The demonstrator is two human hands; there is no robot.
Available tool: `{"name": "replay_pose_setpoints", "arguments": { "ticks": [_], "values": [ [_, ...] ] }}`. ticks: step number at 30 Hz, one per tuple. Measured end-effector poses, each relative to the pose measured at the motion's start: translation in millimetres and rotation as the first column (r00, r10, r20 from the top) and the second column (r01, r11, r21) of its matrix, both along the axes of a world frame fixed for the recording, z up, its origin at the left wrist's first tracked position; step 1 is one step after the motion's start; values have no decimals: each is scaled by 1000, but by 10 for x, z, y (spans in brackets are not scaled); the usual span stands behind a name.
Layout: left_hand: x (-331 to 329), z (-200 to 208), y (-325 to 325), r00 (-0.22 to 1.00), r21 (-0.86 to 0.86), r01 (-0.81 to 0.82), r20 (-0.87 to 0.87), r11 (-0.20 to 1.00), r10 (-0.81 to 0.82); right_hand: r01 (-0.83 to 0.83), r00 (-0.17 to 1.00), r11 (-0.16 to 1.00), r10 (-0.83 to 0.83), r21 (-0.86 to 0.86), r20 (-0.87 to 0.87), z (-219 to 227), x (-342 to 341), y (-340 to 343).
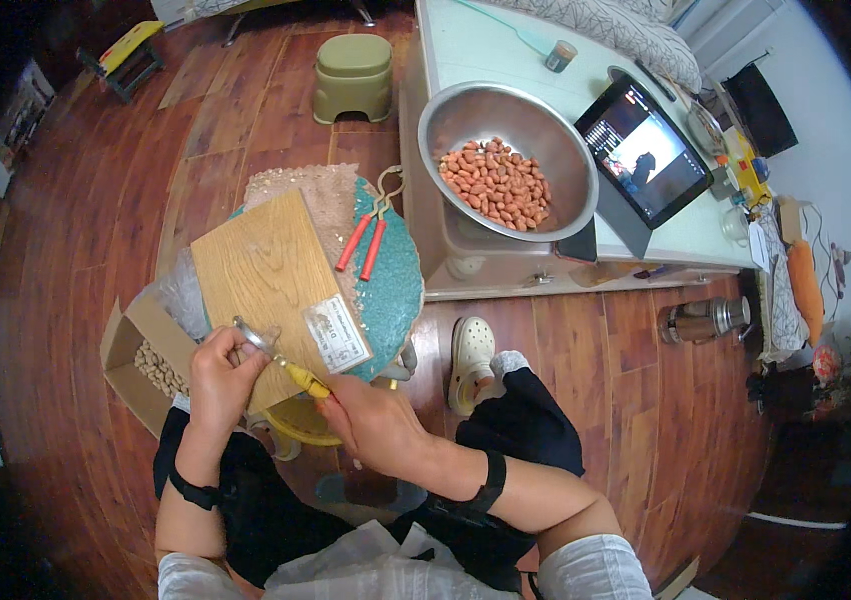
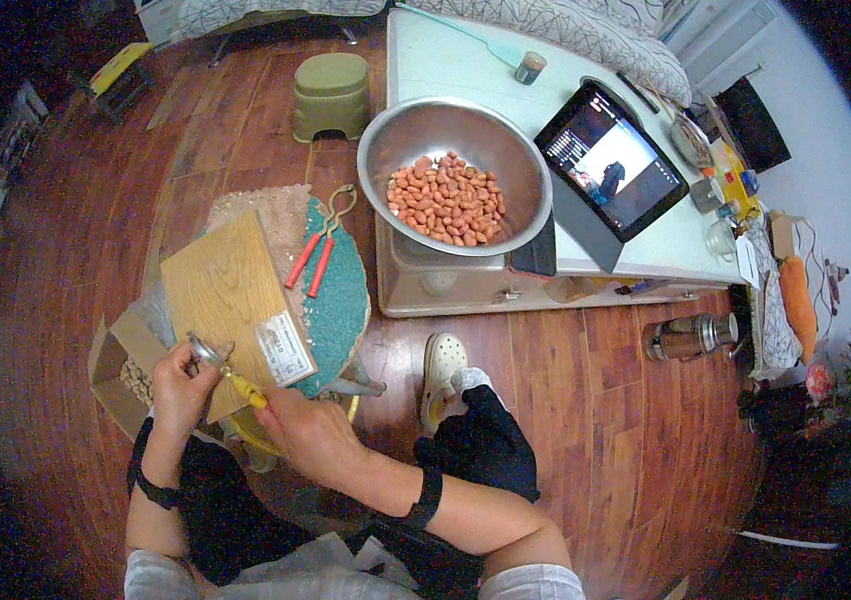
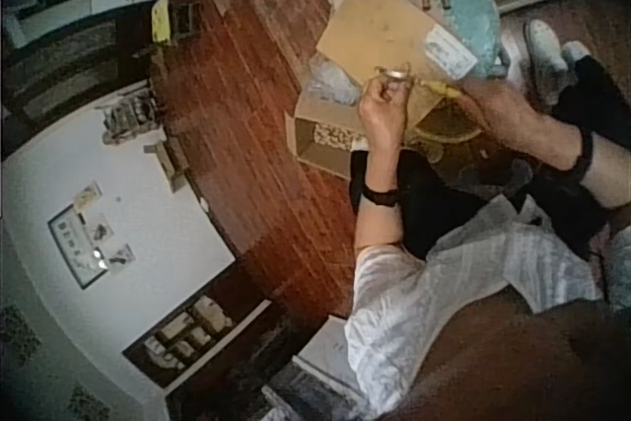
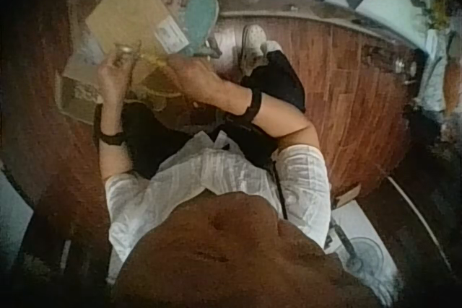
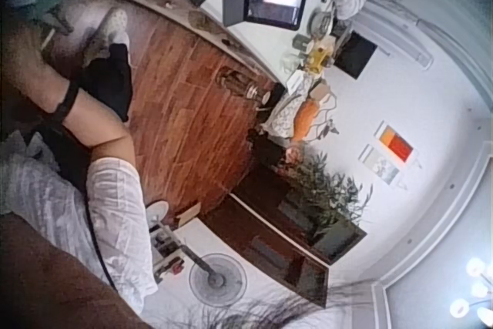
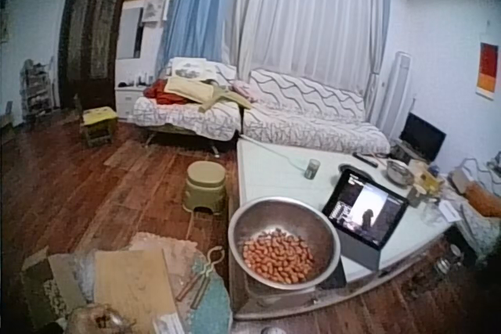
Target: The recorder uses a nutcracker to crack the shells of peanuts on a wooden board.
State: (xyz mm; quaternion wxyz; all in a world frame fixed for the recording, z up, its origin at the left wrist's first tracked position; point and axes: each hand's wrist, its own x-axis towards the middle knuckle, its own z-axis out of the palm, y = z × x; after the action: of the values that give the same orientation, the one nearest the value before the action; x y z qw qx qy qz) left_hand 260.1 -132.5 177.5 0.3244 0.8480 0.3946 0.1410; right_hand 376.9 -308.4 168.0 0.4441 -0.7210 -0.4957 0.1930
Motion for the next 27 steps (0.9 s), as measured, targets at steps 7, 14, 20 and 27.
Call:
{"name": "replay_pose_setpoints", "arguments": {
  "ticks": [7,14,20,27],
  "values": [
    [-84,-55,23,994,-1,-19,104,1000,19,-57,990,997,64,-61,128,23,-8,68],
    [-40,-7,76,985,28,98,138,995,-101,191,959,978,-205,-86,-193,137,245,-40],
    [-73,52,222,983,-61,82,169,995,-71,198,931,970,-232,-144,-283,81,291,-32],
    [77,40,296,975,-55,186,137,981,-177,166,936,977,-200,-137,-289,117,269,1]
  ]
}}
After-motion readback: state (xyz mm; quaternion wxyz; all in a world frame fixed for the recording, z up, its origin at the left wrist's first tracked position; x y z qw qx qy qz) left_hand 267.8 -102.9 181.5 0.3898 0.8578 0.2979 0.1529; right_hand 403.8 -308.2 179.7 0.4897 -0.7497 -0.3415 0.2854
